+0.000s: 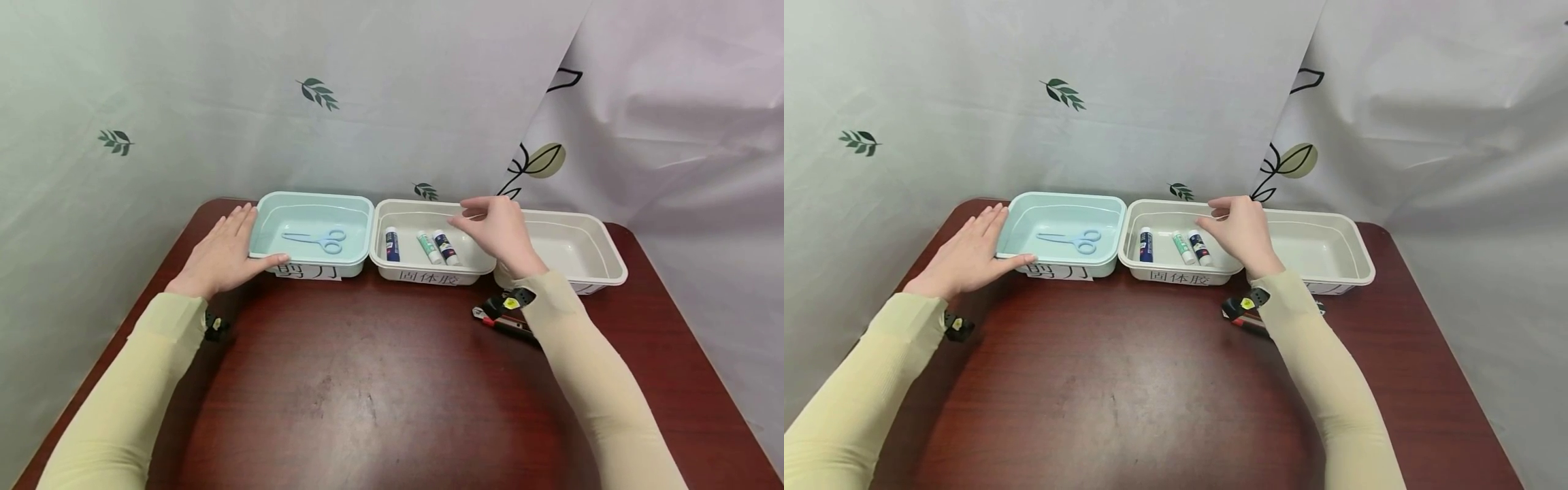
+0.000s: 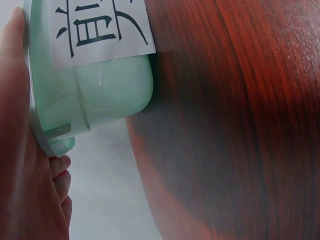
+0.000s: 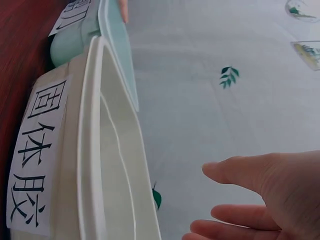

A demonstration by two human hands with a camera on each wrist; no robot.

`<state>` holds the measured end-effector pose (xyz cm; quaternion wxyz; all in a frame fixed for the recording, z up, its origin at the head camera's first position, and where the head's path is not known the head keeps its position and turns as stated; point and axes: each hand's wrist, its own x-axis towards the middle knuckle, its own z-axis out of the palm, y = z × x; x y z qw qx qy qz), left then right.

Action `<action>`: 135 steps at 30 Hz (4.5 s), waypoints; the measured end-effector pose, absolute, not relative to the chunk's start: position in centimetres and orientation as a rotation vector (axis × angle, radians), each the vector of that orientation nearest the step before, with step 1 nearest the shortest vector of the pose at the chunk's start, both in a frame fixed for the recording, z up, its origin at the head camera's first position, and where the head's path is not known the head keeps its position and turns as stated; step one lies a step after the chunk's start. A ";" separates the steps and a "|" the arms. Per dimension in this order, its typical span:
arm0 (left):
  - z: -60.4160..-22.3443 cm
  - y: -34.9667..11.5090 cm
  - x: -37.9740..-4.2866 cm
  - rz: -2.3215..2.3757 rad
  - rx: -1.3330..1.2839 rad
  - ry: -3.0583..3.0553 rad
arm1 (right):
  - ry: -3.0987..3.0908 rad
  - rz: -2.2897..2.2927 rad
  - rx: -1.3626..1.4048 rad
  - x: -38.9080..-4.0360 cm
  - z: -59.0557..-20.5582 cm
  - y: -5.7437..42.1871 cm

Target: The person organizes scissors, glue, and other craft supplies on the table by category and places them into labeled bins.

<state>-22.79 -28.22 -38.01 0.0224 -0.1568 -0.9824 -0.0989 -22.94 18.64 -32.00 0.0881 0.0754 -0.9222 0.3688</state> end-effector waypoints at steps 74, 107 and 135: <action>-37.7 -28.0 -22.7 -0.292 -0.467 -3.055 | -3.035 0.741 0.336 -11.1 -39.2 30.0; -37.8 -28.0 -22.8 -0.290 -0.476 -3.038 | -2.920 0.649 0.513 -11.2 -38.4 30.5; -38.0 -28.1 -22.6 -0.289 -0.477 -3.043 | -2.768 0.794 0.231 -11.4 -31.4 32.0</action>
